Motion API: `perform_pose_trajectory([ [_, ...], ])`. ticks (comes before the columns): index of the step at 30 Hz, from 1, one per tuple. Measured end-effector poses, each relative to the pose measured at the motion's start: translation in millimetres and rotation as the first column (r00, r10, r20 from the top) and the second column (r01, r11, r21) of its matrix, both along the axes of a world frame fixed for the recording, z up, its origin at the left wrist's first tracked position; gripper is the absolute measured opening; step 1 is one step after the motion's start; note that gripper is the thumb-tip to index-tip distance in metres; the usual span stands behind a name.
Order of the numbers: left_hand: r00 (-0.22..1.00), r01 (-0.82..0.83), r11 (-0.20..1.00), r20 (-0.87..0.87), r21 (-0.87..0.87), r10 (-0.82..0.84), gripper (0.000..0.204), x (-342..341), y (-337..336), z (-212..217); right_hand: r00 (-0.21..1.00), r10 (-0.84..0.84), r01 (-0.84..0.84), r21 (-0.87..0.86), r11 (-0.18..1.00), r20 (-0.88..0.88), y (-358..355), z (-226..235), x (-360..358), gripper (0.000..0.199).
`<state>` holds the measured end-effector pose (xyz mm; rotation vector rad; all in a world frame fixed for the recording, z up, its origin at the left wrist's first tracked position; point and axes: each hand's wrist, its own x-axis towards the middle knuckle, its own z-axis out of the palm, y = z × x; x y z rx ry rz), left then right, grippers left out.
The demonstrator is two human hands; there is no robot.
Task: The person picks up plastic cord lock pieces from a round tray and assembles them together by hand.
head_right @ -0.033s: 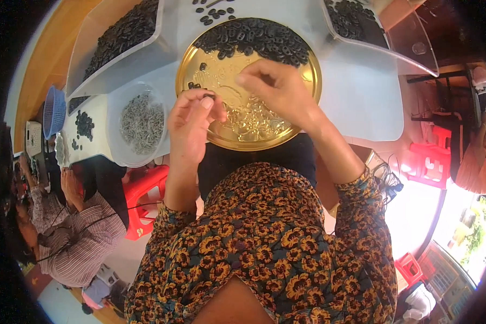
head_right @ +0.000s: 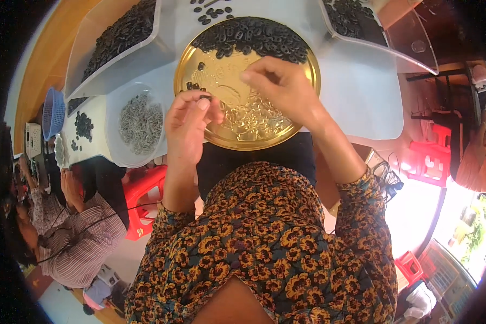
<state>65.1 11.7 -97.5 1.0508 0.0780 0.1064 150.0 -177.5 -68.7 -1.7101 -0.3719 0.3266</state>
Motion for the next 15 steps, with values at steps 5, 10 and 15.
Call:
perform_pose_trajectory([
  [5,0.998,-0.034,0.997,-0.043,0.066,0.037,0.014,-17,17,-3,0.993,-0.076,0.084,-0.087,0.993,0.092,-42,-5,5,0.017],
  [10,0.996,-0.036,0.994,-0.074,0.102,0.044,0.015,-33,21,-8,0.97,0.108,-0.012,-0.398,0.917,0.218,-52,-5,-7,0.011],
  [15,0.996,0.01,0.992,-0.091,0.124,0.001,0.017,-39,19,-9,0.828,0.327,-0.065,-0.501,0.863,0.456,-30,-14,-19,0.011],
])
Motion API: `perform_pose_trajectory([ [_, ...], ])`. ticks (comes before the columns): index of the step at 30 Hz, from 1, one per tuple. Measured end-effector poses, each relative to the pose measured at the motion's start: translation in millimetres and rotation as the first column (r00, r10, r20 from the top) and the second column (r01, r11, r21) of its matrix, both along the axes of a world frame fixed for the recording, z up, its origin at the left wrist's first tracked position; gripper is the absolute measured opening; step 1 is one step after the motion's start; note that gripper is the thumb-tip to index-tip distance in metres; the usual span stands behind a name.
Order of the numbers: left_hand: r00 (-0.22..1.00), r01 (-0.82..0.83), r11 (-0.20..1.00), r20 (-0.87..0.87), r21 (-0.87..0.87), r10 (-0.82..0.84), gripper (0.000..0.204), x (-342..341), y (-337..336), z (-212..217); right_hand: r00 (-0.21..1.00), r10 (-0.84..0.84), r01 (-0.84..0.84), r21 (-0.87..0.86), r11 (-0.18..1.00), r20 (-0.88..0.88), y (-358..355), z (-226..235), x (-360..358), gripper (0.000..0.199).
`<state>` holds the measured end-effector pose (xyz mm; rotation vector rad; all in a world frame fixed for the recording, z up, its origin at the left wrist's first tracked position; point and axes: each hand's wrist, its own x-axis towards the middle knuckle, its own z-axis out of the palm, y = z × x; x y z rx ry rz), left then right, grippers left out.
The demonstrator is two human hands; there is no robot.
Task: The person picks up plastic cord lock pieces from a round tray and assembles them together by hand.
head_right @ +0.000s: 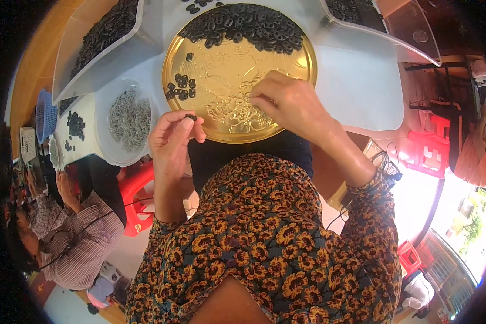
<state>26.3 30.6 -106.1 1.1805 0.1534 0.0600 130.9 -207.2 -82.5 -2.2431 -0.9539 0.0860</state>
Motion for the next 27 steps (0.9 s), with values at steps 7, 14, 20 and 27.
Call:
perform_pose_trajectory([
  [7,0.999,-0.018,0.999,-0.033,0.028,0.019,0.017,-5,-1,3,0.977,-0.024,0.054,-0.139,0.989,0.214,19,-11,-2,0.009],
  [14,1.0,-0.015,1.0,-0.018,-0.004,0.015,0.018,-4,2,-1,0.942,0.007,0.055,-0.173,0.983,0.335,28,-17,6,0.01],
  [20,1.0,-0.024,1.0,-0.01,-0.004,0.024,0.018,-1,0,1,0.957,-0.01,0.066,-0.183,0.981,0.291,25,-16,12,0.011],
  [27,0.999,-0.045,0.999,-0.024,-0.014,0.045,0.018,0,0,2,0.948,0.021,0.024,-0.135,0.991,0.317,15,-5,18,0.009],
])
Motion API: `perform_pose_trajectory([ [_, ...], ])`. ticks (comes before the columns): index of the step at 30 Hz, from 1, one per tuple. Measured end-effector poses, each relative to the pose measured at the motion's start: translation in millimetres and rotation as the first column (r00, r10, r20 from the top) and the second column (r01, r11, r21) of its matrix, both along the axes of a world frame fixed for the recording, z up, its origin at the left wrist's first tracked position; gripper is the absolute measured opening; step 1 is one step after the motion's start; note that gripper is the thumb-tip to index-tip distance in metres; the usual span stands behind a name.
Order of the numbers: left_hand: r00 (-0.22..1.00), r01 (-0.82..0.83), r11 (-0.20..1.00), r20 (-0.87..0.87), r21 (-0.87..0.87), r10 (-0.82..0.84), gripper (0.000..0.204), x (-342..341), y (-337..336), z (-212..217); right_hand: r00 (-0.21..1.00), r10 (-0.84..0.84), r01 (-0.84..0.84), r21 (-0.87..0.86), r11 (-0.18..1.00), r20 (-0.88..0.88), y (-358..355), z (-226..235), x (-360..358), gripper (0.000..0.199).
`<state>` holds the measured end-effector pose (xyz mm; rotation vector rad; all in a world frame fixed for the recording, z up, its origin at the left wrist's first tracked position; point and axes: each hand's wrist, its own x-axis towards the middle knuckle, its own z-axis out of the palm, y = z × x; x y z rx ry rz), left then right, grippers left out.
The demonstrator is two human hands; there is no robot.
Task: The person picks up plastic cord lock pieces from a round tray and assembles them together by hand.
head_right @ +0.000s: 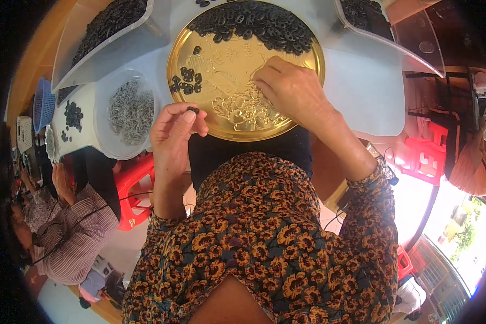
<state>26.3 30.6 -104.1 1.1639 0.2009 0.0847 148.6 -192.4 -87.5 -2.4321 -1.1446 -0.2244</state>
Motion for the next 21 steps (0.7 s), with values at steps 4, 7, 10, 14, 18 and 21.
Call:
perform_pose_trajectory([
  [4,1.0,0.007,1.0,0.015,0.002,-0.007,0.018,-1,1,-3,0.985,0.076,-0.075,0.01,0.997,-0.154,1,8,-8,0.014],
  [7,1.0,0.008,1.0,0.014,0.013,-0.008,0.017,-1,0,-1,0.987,0.06,-0.062,-0.012,0.998,-0.148,7,1,-17,0.014],
  [10,1.0,0.01,1.0,0.001,0.018,-0.01,0.017,-1,-2,0,0.997,0.022,-0.023,-0.019,1.0,-0.07,13,-6,-22,0.014],
  [14,1.0,0.014,1.0,0.005,0.01,-0.014,0.017,-1,-2,0,0.999,0.034,-0.036,-0.091,0.995,-0.025,14,-13,-20,0.012],
  [18,1.0,0.014,1.0,-0.007,0.007,-0.014,0.018,0,-1,0,0.999,0.051,-0.049,-0.061,0.997,0.02,20,-13,-20,0.011],
  [21,1.0,0.015,1.0,-0.006,0.002,-0.015,0.018,1,-3,1,0.999,0.04,-0.04,-0.043,0.998,0.016,21,-14,-18,0.012],
])
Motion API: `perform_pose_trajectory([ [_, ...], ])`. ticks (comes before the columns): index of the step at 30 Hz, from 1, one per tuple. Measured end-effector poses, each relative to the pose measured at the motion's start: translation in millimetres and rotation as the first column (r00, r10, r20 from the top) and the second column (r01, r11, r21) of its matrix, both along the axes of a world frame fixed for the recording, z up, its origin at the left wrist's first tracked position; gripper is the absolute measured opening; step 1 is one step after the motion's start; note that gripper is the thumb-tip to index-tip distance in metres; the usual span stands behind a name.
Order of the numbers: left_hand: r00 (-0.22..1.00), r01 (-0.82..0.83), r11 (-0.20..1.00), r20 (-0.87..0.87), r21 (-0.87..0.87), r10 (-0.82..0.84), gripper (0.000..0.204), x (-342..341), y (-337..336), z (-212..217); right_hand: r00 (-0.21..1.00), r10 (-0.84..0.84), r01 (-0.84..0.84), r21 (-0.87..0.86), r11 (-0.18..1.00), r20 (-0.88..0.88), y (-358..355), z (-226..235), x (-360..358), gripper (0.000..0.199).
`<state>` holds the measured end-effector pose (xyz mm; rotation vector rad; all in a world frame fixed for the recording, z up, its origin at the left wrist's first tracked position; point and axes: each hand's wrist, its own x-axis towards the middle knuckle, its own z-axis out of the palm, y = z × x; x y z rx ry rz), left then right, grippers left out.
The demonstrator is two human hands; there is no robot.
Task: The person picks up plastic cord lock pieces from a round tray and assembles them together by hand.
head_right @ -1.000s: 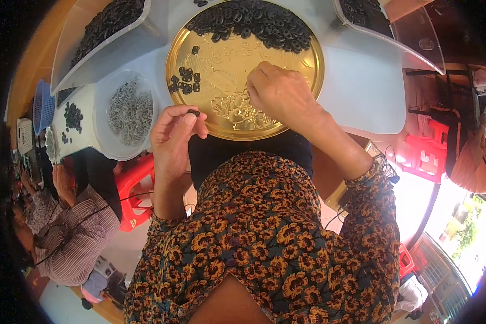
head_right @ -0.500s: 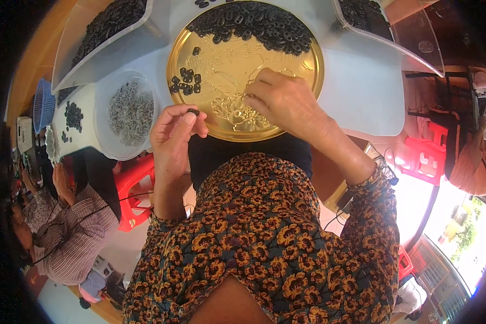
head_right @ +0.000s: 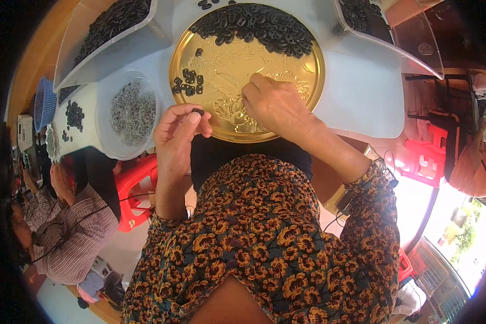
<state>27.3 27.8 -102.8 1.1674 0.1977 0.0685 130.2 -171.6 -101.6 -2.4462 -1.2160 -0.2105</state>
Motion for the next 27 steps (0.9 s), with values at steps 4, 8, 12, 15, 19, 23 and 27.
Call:
perform_pose_trajectory([
  [4,1.0,-0.001,1.0,0.001,-0.017,0.001,0.017,4,-3,3,0.997,0.018,-0.008,0.138,0.99,-0.074,-7,1,11,0.012],
  [8,1.0,0.015,0.995,-0.016,-0.099,-0.017,0.017,13,-9,5,0.832,-0.03,0.226,0.29,0.93,-0.553,-1,32,4,0.009],
  [12,0.993,0.079,0.988,0.096,-0.131,-0.067,0.016,24,-16,5,0.693,0.088,0.335,0.427,0.84,-0.716,6,34,-2,0.011],
  [15,0.995,0.038,0.988,0.092,-0.151,-0.025,0.015,28,-25,11,0.649,0.091,0.318,0.378,0.869,-0.756,9,44,-3,0.012],
  [19,0.993,0.065,0.99,0.107,-0.125,-0.052,0.015,32,-29,12,0.592,0.099,0.371,0.379,0.848,-0.8,12,48,-1,0.015],
  [23,0.994,0.033,0.995,0.11,-0.093,-0.022,0.017,33,-33,11,0.636,0.112,0.395,0.447,0.802,-0.764,13,38,2,0.014],
  [27,0.994,0.027,0.999,0.108,-0.024,-0.024,0.018,33,-34,4,0.643,0.072,0.411,0.424,0.807,-0.762,12,37,3,0.015],
])
